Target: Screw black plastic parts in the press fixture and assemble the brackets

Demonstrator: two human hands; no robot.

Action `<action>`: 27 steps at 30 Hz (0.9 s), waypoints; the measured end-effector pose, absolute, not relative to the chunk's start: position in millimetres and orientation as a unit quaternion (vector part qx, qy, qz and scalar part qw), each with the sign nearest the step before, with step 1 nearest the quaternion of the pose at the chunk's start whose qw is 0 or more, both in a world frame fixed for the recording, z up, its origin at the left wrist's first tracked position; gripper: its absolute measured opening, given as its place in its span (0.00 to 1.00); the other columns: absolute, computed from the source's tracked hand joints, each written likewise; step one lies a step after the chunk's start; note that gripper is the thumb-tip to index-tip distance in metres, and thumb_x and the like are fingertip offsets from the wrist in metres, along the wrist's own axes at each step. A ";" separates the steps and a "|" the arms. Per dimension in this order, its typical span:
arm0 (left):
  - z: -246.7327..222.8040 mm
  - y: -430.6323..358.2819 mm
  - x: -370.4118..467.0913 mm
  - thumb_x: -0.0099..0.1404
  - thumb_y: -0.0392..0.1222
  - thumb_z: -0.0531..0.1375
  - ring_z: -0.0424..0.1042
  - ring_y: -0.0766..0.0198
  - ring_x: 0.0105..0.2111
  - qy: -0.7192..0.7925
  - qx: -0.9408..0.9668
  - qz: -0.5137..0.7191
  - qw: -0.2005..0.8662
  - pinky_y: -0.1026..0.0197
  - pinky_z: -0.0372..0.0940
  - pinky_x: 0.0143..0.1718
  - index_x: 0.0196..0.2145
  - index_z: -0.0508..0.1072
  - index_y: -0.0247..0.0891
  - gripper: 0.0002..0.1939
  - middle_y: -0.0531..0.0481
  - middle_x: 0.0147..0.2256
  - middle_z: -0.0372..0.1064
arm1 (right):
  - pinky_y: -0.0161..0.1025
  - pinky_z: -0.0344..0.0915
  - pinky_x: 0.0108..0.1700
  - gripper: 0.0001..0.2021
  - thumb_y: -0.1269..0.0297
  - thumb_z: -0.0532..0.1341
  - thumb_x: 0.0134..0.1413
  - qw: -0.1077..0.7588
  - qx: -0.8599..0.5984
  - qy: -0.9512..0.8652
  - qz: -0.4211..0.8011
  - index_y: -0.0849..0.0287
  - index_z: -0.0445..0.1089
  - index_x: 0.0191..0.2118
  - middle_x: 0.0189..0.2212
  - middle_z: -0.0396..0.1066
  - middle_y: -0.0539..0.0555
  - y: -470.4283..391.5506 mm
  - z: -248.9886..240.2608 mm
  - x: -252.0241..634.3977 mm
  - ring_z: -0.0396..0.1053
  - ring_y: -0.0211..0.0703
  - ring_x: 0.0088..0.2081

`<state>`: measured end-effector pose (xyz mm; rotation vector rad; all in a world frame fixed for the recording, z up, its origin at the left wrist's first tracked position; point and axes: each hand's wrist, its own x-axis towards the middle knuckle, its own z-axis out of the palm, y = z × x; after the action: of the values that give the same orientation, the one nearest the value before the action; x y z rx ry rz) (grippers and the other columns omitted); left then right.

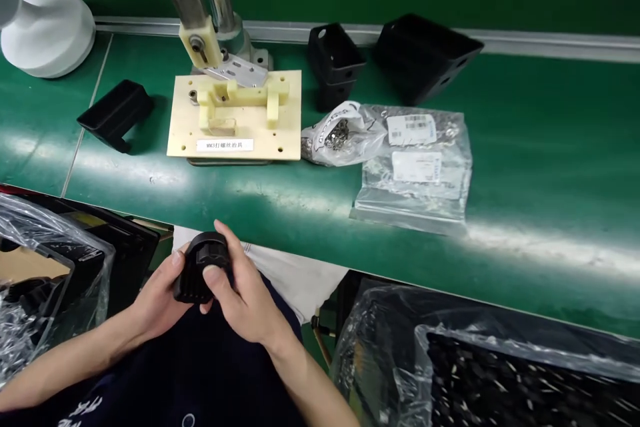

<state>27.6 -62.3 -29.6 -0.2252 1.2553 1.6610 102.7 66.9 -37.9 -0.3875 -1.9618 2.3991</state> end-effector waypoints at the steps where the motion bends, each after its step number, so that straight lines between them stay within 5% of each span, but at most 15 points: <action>1: -29.6 -59.4 25.2 0.58 0.60 0.63 0.70 0.61 0.29 0.537 -0.058 0.682 0.493 0.61 0.67 0.30 0.38 0.78 0.43 0.19 0.48 0.31 0.73 | 0.38 0.74 0.38 0.25 0.52 0.52 0.66 0.020 -0.144 -0.612 0.777 0.51 0.50 0.65 0.50 0.69 0.57 69.0 -36.8 104.4 0.74 0.38 0.34; 5: -26.3 -52.3 5.7 0.63 0.46 0.62 0.72 0.58 0.40 0.656 0.129 0.613 0.422 0.60 0.66 0.44 0.40 0.79 0.43 0.10 0.47 0.38 0.75 | 0.42 0.72 0.49 0.24 0.56 0.61 0.60 0.109 -0.193 -0.683 0.696 0.53 0.58 0.60 0.48 0.71 0.57 78.7 -36.7 103.6 0.72 0.46 0.48; 10: -21.1 -53.9 -28.7 0.63 0.40 0.62 0.69 0.57 0.49 0.631 0.346 0.569 0.399 0.56 0.65 0.52 0.60 0.62 0.47 0.28 0.45 0.51 0.69 | 0.46 0.70 0.52 0.34 0.64 0.61 0.60 0.134 -0.093 -0.861 0.483 0.52 0.45 0.67 0.50 0.71 0.56 101.3 -25.4 97.5 0.72 0.47 0.49; 14: -21.1 -47.7 -47.5 0.64 0.43 0.62 0.71 0.62 0.40 0.629 0.452 0.505 0.382 0.58 0.69 0.44 0.54 0.66 0.42 0.21 0.46 0.43 0.70 | 0.46 0.73 0.46 0.32 0.61 0.60 0.62 0.127 -0.029 -0.910 0.394 0.55 0.45 0.67 0.45 0.73 0.57 114.5 -14.5 90.5 0.74 0.48 0.43; 18: -32.3 -42.4 -49.5 0.65 0.44 0.60 0.70 0.62 0.38 0.609 0.474 0.553 0.314 0.59 0.70 0.41 0.50 0.65 0.39 0.17 0.45 0.40 0.70 | 0.47 0.73 0.49 0.36 0.49 0.63 0.56 0.142 -0.036 -0.901 0.409 0.57 0.49 0.65 0.47 0.71 0.60 117.5 -9.6 90.4 0.72 0.50 0.46; 23: -42.4 -34.2 -52.2 0.66 0.43 0.58 0.72 0.58 0.43 0.602 0.494 0.598 0.192 0.59 0.72 0.41 0.54 0.62 0.37 0.20 0.39 0.44 0.69 | 0.47 0.71 0.54 0.26 0.60 0.63 0.59 0.161 -0.051 -0.925 0.340 0.59 0.58 0.60 0.52 0.67 0.63 128.1 -5.1 92.1 0.68 0.51 0.53; 27: -32.8 -8.1 -88.4 0.64 0.45 0.61 0.72 0.55 0.45 0.645 0.558 0.522 0.021 0.53 0.71 0.46 0.51 0.65 0.35 0.20 0.39 0.42 0.72 | 0.46 0.71 0.53 0.27 0.55 0.65 0.56 0.180 0.003 -0.943 0.279 0.61 0.60 0.58 0.50 0.70 0.63 159.9 1.1 58.7 0.71 0.51 0.50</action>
<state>-88.4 -8.1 -32.8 1.7303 1.9990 1.6180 58.7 159.9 1.1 0.0074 -2.6654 0.7895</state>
